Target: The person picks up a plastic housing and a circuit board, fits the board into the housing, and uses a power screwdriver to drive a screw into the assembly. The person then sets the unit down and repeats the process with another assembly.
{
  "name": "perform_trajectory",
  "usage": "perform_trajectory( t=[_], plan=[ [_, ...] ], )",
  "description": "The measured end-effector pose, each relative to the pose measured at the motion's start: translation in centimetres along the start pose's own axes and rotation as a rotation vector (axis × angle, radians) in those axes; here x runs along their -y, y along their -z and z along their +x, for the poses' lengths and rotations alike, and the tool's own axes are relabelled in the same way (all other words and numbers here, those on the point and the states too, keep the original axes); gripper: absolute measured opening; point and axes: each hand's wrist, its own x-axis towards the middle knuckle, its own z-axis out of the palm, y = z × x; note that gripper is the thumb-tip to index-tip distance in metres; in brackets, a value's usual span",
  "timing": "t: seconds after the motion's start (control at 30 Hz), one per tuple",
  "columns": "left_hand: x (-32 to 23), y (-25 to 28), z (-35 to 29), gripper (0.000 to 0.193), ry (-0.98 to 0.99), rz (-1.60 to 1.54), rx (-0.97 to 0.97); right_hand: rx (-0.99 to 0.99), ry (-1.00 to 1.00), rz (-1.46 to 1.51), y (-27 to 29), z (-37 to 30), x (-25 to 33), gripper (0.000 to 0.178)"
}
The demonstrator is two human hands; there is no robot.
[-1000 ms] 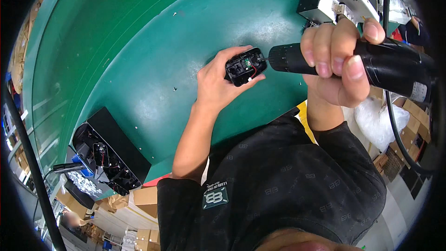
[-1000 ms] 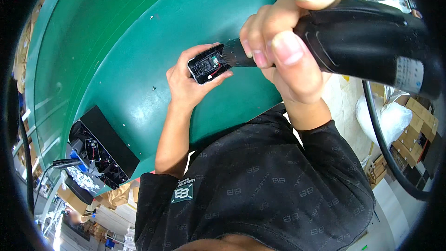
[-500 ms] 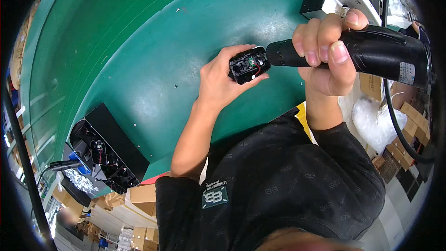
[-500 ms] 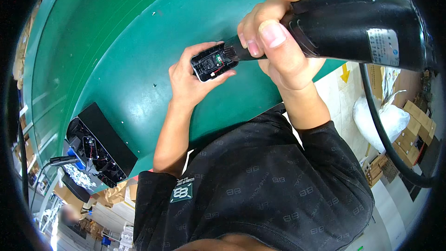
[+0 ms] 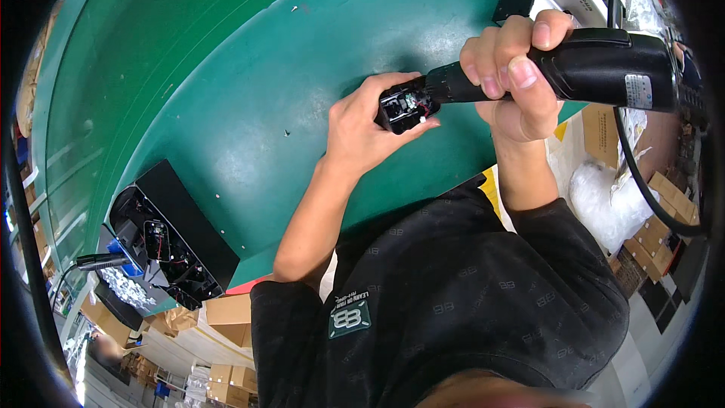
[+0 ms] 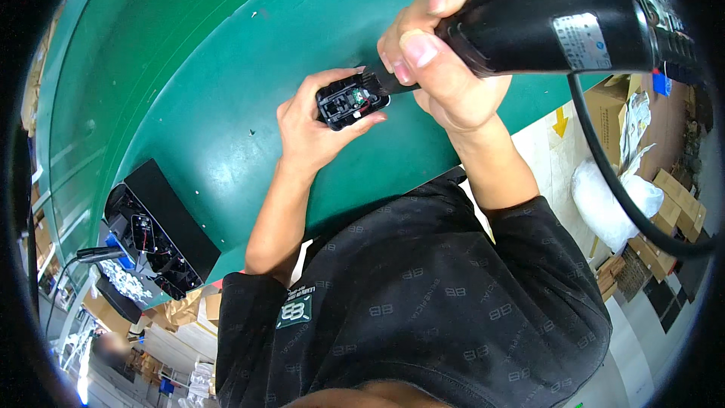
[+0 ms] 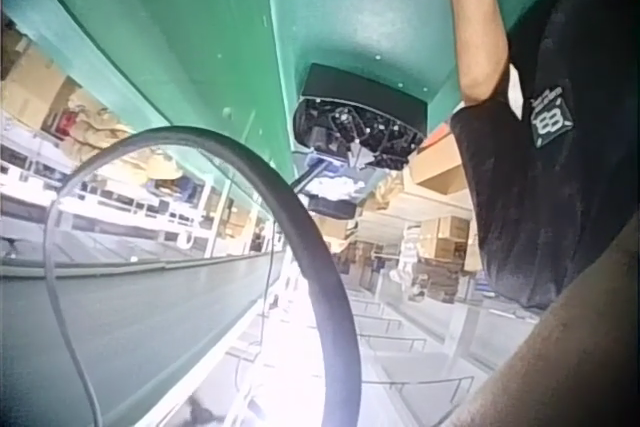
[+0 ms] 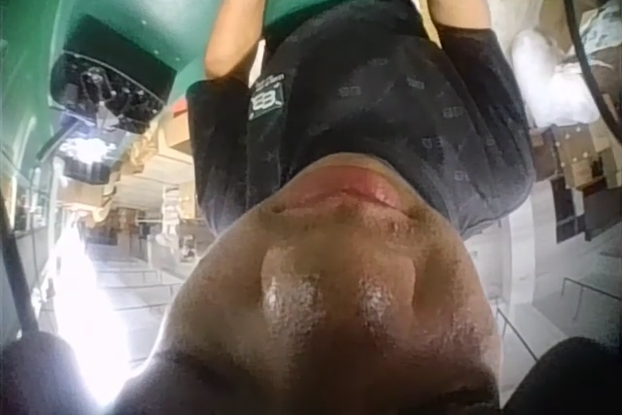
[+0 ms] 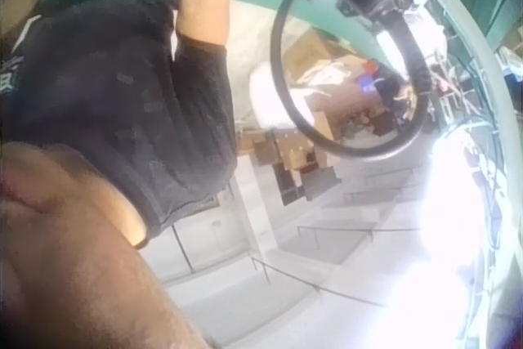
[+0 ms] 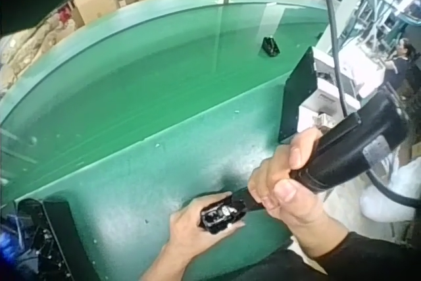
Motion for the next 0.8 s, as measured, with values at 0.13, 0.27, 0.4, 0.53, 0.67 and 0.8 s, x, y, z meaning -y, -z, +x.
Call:
perform_trajectory(
  t=[0.13, 0.27, 0.4, 0.53, 0.67, 0.8],
  plan=[
    [0.2, -0.2, -0.1, 0.053, -0.009, -0.029, -0.07, -0.053, 0.056, 0.137, 0.1, 0.5, -0.6, 0.031],
    [-0.2, 0.0, 0.0, 0.055, -0.003, -0.001, -0.055, -0.122, 0.066, 0.184, -0.1, 0.4, -0.5, 0.033],
    [-0.4, 0.3, 0.0, 0.058, 0.042, 0.094, 0.026, -0.246, 0.042, 0.18, 0.1, 0.1, -0.9, 0.043],
    [-0.2, 0.0, 0.0, 0.061, 0.047, 0.017, 0.094, -0.204, 0.083, 0.033, 1.0, 0.4, 2.6, 0.055],
    [0.6, 0.2, 0.5, 0.054, 0.013, 0.042, 0.055, -0.366, 0.337, -0.197, 4.7, 0.5, 7.6, 0.05],
    [0.3, 0.0, 1.0, 0.056, -0.082, 0.203, 0.075, -0.539, 0.483, -0.483, 9.3, 0.0, 9.0, 0.041]
  ],
)
